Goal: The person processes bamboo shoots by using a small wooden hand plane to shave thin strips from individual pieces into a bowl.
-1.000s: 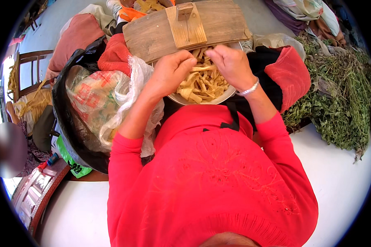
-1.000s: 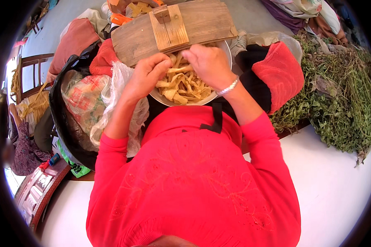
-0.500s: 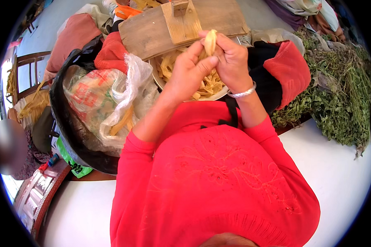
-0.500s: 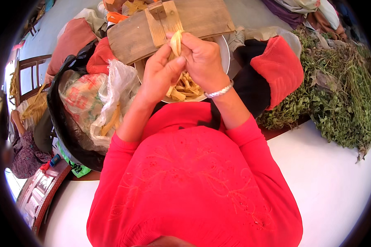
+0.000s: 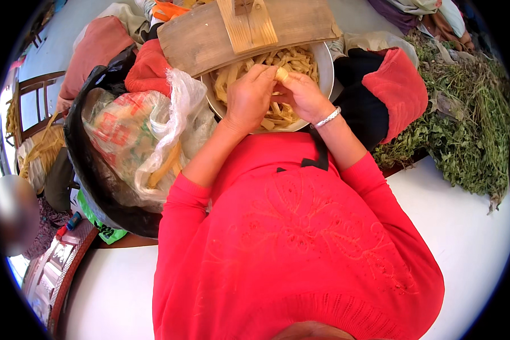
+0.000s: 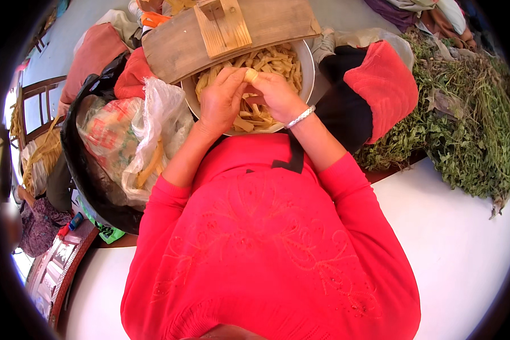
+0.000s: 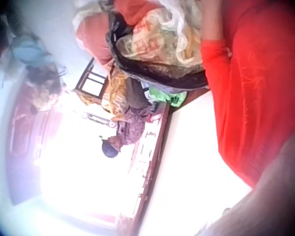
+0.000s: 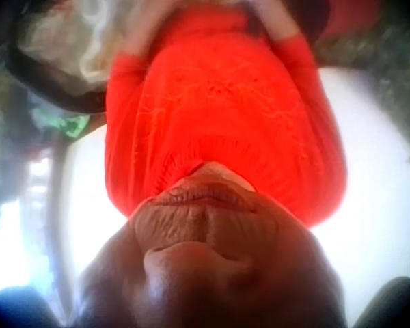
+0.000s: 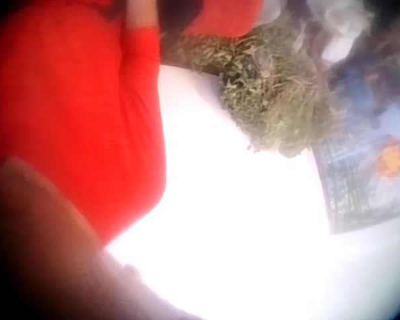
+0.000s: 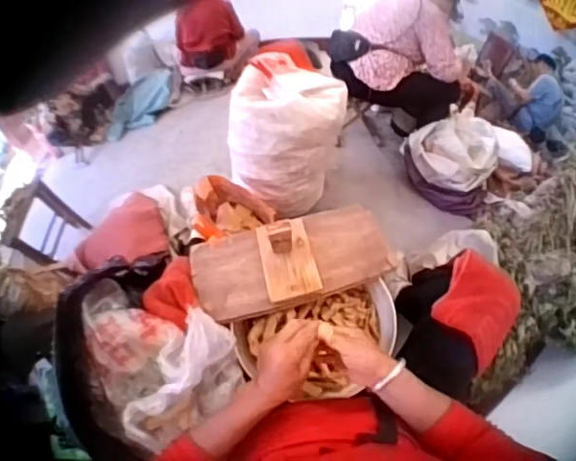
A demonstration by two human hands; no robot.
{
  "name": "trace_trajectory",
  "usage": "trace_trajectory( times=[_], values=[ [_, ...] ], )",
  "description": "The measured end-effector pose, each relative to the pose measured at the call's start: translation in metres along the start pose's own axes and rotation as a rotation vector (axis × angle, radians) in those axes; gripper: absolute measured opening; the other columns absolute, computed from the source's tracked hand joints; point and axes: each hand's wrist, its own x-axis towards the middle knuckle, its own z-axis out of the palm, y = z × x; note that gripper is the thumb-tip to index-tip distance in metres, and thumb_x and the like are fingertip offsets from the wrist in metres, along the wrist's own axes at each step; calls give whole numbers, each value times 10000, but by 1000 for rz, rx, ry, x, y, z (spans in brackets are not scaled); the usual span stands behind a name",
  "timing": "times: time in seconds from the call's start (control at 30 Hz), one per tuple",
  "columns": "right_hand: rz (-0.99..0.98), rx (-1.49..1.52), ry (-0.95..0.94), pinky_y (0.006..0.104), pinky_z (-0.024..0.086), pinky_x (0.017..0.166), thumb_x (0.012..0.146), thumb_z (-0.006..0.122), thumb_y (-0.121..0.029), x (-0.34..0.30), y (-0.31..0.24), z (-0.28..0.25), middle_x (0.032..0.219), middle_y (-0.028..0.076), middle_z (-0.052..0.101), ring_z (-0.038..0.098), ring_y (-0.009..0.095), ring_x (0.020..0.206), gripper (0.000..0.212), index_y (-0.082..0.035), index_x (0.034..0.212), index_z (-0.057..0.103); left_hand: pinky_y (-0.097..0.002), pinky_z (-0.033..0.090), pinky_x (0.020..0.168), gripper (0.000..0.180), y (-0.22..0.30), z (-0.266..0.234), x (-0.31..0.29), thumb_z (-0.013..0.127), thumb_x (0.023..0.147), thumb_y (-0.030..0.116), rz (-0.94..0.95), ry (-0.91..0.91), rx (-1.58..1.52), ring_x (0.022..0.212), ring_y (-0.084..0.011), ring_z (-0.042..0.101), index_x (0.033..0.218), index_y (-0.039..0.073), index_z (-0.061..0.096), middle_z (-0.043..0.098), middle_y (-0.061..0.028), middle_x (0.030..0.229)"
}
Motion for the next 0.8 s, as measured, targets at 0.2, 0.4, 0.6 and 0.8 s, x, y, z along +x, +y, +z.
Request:
trace_trajectory(
  times=[0.2, 0.4, 0.6, 0.8],
  values=[
    [-379, -273, 43, 226, 456, 782, 884, 567, -77, 7, -2, 4, 1093, 52, 585, 584, 137, 876, 137, 5, 949, 654, -384, 474, 662, 220, 14, -20, 22, 604, 828, 171, -178, -155, -134, 801, -327, 602, 1003, 38, 591, 614, -153, 869],
    [-882, -607, 285, 264, 443, 836, 774, 640, 34, 1, -19, 24, 1149, 82, 533, 531, 164, 977, 94, 35, 866, 663, -322, 442, 567, 174, -3, -1, 28, 560, 885, 202, -606, -72, -515, 607, -192, 568, 879, 30, 577, 592, -68, 704],
    [-903, -555, 314, 261, 444, 848, 777, 656, 4, 1, -24, 13, 1149, 88, 533, 533, 154, 984, 113, 13, 888, 677, -227, 319, 433, 158, 4, -22, -17, 555, 926, 208, -899, -279, -1060, 459, -84, 383, 913, 53, 584, 475, -3, 622],
    [-670, -525, 212, 239, 458, 821, 869, 645, -164, -10, -49, -4, 1075, 49, 585, 545, 108, 959, 285, -33, 1118, 600, -385, 451, 544, 55, 0, -44, -9, 623, 822, 110, 39, -66, 187, 649, -321, 574, 863, 74, 615, 576, -111, 730]
  ],
)
